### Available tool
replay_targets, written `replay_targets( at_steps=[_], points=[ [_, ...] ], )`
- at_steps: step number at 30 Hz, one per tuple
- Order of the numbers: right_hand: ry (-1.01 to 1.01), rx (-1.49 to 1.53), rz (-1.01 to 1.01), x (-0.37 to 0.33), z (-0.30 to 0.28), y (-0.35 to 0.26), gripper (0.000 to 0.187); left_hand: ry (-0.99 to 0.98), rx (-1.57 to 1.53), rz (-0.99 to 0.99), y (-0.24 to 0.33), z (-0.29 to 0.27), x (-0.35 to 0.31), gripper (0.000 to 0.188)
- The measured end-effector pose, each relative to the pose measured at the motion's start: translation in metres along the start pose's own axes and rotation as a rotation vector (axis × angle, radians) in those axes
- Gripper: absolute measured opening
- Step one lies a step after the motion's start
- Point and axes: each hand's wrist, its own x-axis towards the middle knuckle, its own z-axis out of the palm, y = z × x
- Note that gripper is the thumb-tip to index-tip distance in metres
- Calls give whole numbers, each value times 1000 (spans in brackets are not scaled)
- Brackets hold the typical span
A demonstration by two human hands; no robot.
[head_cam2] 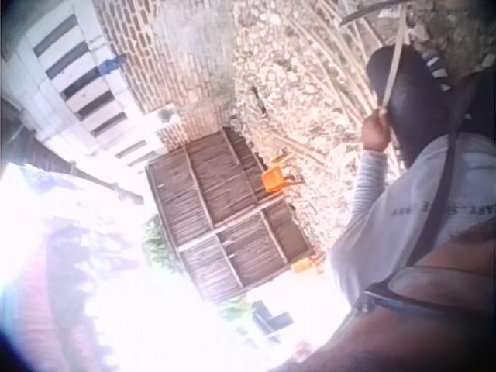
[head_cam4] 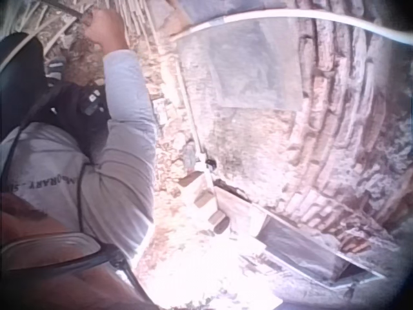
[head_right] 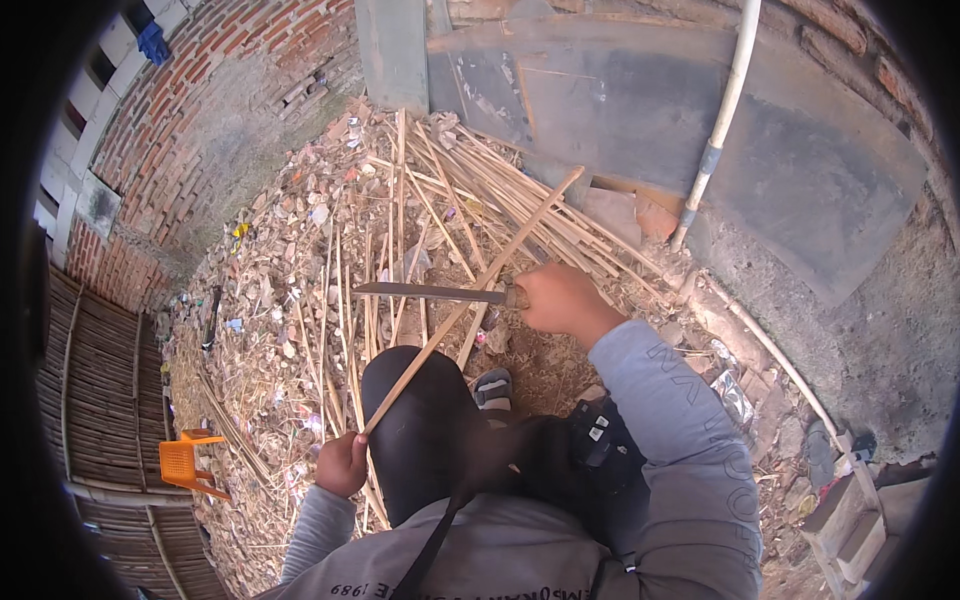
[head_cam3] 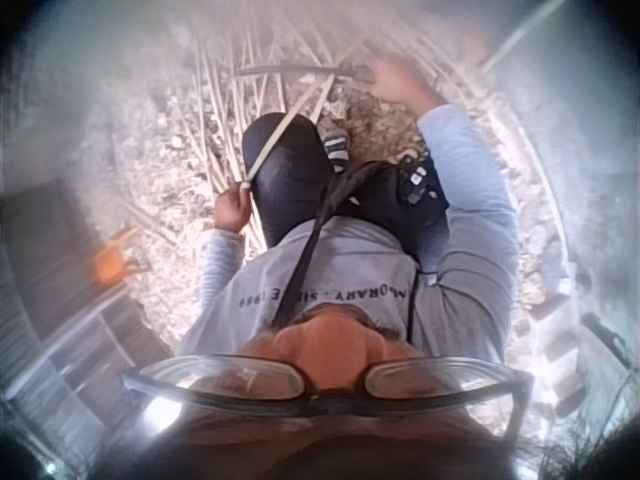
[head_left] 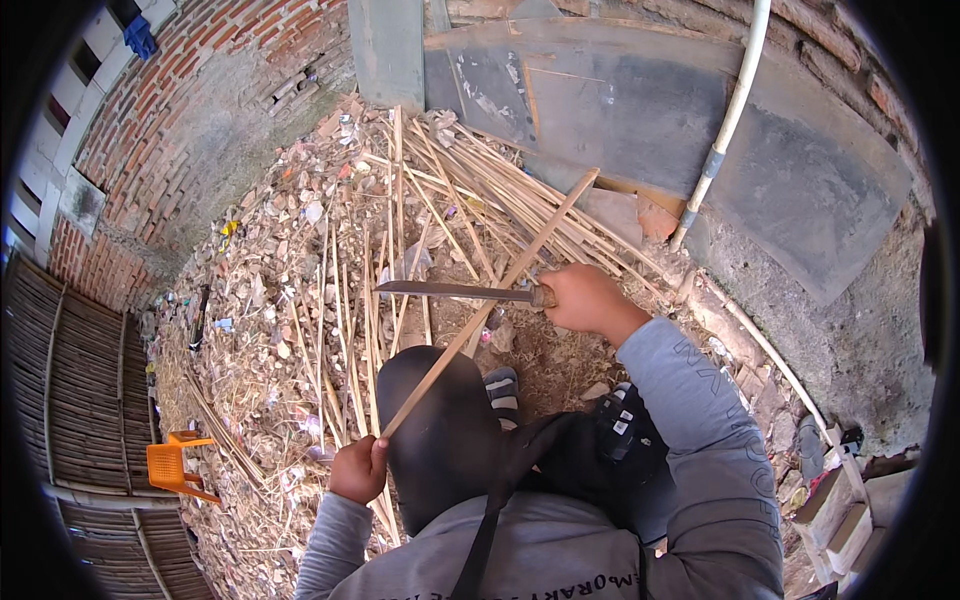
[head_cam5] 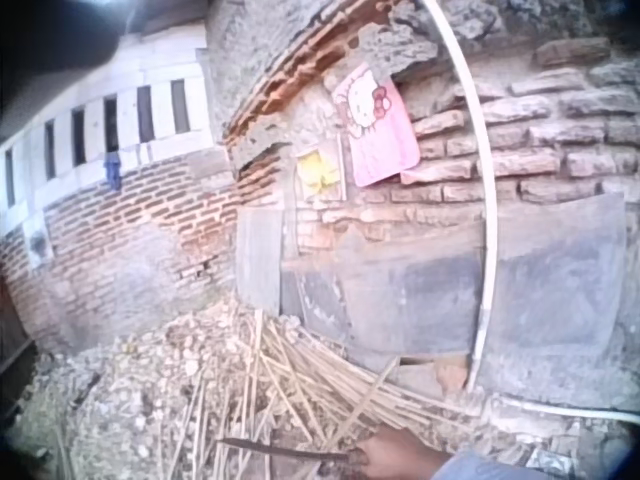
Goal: The person uses a knife to shave and smooth long strips of bamboo, holding the bamboo in one hand while sliding the knife along its surface.
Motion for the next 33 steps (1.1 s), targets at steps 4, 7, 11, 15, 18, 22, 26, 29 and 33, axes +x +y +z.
replay_targets(
  at_steps=[4, 7, 11, 15, 18, 22, 26, 29, 33],
  points=[
    [108, 135, 114, 8, 11, 49, 34, 57, -11, 39, -2, 10, 3, 51],
    [127, 122, 113, 4, 3, 31, 33, -13, -34, -1, -5, 1, 1, 50],
    [6, 108, 36, 3, 0, 13, 32, -7, -84, -7, -10, 9, -1, 48],
    [184, 101, 161, 11, 20, 76, 41, -6, -37, 10, -4, 1, 4, 48],
    [149, 78, 90, 7, 12, 59, 39, -48, -25, 26, -6, -12, 9, 49],
    [-6, 43, 27, -2, 2, 25, 39, -47, -119, 1, -11, 0, 5, 49],
    [224, 159, 102, 5, 13, 67, 38, 6, -69, 31, -8, 5, 7, 47],
    [241, 192, 114, 3, 2, 44, 37, -45, -137, -14, -15, 1, 3, 47],
    [132, 153, 41, 7, 3, 40, 38, -49, -190, -3, -21, 2, -6, 48]
  ],
)
